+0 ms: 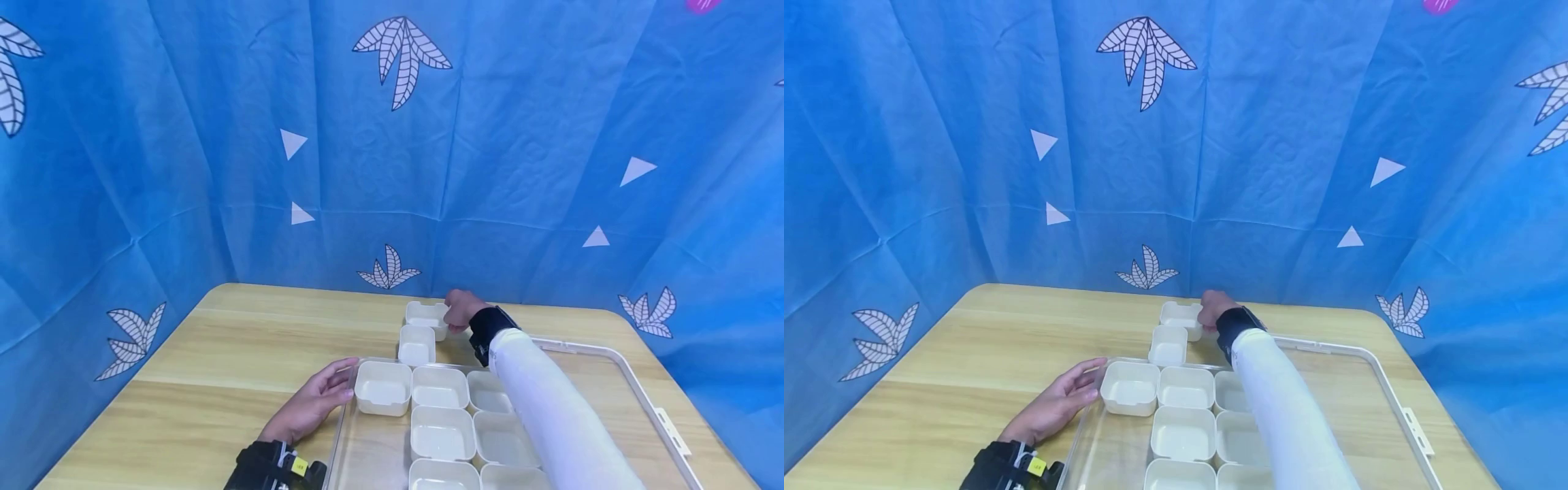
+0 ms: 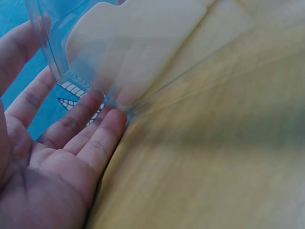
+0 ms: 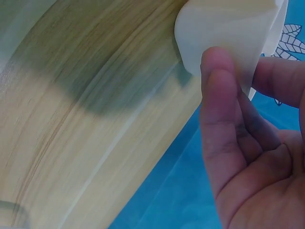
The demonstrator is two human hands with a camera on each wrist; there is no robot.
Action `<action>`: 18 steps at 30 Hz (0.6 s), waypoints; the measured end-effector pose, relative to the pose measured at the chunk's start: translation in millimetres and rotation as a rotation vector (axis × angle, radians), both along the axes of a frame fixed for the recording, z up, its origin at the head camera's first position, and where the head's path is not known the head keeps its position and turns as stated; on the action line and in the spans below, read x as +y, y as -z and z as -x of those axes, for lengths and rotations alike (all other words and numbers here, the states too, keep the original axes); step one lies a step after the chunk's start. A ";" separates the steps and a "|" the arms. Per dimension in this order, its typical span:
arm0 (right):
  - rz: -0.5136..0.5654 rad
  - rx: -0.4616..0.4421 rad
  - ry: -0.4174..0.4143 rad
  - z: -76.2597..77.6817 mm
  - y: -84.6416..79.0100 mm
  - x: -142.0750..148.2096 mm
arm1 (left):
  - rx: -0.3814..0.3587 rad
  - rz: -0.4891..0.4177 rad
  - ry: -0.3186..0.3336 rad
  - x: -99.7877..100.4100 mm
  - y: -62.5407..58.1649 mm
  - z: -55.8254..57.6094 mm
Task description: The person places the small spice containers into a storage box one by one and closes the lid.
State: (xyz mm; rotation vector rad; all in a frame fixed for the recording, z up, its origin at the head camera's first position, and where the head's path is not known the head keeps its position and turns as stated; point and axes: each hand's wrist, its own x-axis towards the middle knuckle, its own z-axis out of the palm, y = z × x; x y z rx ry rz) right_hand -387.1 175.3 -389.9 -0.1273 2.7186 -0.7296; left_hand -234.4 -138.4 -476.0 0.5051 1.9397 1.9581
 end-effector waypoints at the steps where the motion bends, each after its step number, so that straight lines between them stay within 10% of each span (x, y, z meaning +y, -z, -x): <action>1: -0.004 0.006 -0.006 -0.3 -1.4 -0.1 | 0.002 0.001 -0.001 -0.3 -0.3 0.1; 18: -0.005 0.076 -0.065 -12.3 -19.3 9.4 | -0.004 -0.010 -0.005 1.0 -2.5 -0.5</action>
